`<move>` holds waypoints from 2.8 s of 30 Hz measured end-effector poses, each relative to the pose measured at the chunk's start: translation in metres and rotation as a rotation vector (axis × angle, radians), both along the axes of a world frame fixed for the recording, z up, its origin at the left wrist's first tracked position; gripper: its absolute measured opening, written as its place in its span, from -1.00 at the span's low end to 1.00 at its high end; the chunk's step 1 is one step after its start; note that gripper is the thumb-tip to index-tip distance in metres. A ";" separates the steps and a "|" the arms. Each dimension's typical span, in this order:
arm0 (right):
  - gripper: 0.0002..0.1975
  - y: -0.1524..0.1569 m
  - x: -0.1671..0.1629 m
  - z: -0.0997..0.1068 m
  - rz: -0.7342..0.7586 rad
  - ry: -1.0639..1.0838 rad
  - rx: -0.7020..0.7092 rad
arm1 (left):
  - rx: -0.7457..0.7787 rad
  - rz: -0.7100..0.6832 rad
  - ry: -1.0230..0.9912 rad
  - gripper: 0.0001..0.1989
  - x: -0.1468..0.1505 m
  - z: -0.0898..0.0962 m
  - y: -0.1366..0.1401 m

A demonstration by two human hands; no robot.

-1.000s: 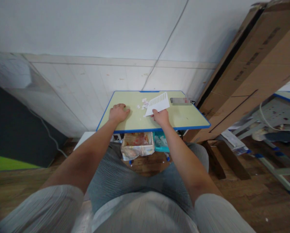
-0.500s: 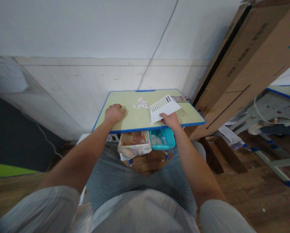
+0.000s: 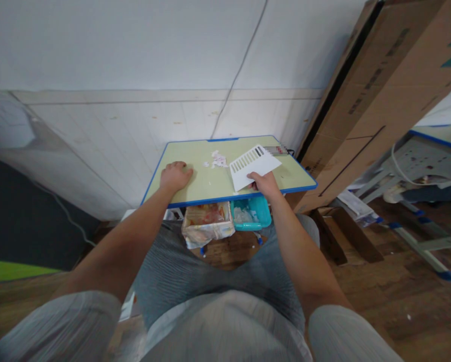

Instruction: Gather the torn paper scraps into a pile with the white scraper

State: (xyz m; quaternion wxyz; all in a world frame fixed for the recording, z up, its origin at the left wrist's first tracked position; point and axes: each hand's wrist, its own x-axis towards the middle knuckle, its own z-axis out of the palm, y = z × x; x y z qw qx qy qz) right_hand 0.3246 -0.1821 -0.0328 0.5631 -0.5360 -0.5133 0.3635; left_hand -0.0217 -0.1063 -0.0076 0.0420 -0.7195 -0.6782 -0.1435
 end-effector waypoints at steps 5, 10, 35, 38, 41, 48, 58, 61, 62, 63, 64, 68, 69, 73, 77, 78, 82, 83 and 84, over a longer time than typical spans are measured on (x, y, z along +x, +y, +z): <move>-0.80 0.000 -0.002 0.001 0.024 -0.017 -0.011 | -0.008 -0.013 0.003 -0.44 -0.001 0.000 -0.002; -0.83 -0.004 0.004 0.000 0.052 -0.028 -0.061 | -0.026 0.004 -0.012 -0.48 -0.004 0.001 0.005; -0.66 -0.005 -0.005 0.011 -0.126 0.010 -0.097 | -0.023 0.021 -0.190 -0.56 0.019 0.003 0.123; -0.56 0.031 -0.012 0.018 -0.138 -0.037 -0.059 | -0.027 -0.027 -0.160 -0.56 0.020 0.000 0.117; -0.53 0.058 -0.021 0.022 -0.125 -0.043 -0.073 | -0.024 -0.065 -0.159 -0.57 0.022 0.000 0.113; -0.59 0.058 -0.028 0.022 -0.030 -0.087 -0.092 | -0.020 -0.072 -0.177 -0.57 0.025 0.003 0.112; -0.62 0.062 -0.027 0.026 0.053 -0.115 -0.059 | -0.007 -0.072 -0.192 -0.58 0.024 0.002 0.109; -0.65 0.058 -0.028 0.023 -0.003 -0.121 -0.068 | -0.013 -0.079 -0.210 -0.58 0.024 0.002 0.110; -0.65 0.057 -0.026 0.023 -0.034 -0.126 -0.065 | -0.015 -0.080 -0.215 -0.58 0.025 0.003 0.110; -0.64 0.054 -0.024 0.022 -0.065 -0.133 -0.060 | -0.016 -0.081 -0.218 -0.58 0.025 0.003 0.110; -0.62 0.051 -0.021 0.022 -0.094 -0.144 -0.057 | -0.015 -0.081 -0.221 -0.57 0.025 0.003 0.110; -0.61 0.026 -0.011 0.021 -0.169 -0.164 -0.070 | -0.006 -0.087 -0.246 -0.58 0.025 0.002 0.113; -0.61 0.018 -0.010 0.021 -0.177 -0.171 -0.076 | -0.006 -0.089 -0.251 -0.58 0.026 0.001 0.113; -0.56 -0.020 -0.017 0.024 -0.119 -0.296 -0.080 | -0.010 -0.091 -0.251 -0.60 0.026 0.000 0.114; -0.49 -0.044 -0.034 0.028 -0.015 -0.349 -0.079 | -0.013 -0.093 -0.260 -0.60 0.026 -0.001 0.115; -0.49 -0.046 -0.038 0.029 -0.001 -0.344 -0.079 | -0.013 -0.094 -0.263 -0.60 0.026 -0.001 0.115; -0.50 -0.048 -0.045 0.025 -0.010 -0.311 -0.077 | -0.016 -0.095 -0.286 -0.60 0.024 -0.003 0.116; -0.50 -0.047 -0.044 0.024 -0.019 -0.297 -0.075 | -0.018 -0.099 -0.293 -0.59 0.024 -0.004 0.115; -0.50 -0.046 -0.042 0.024 -0.027 -0.282 -0.074 | -0.020 -0.104 -0.298 -0.59 0.023 -0.004 0.114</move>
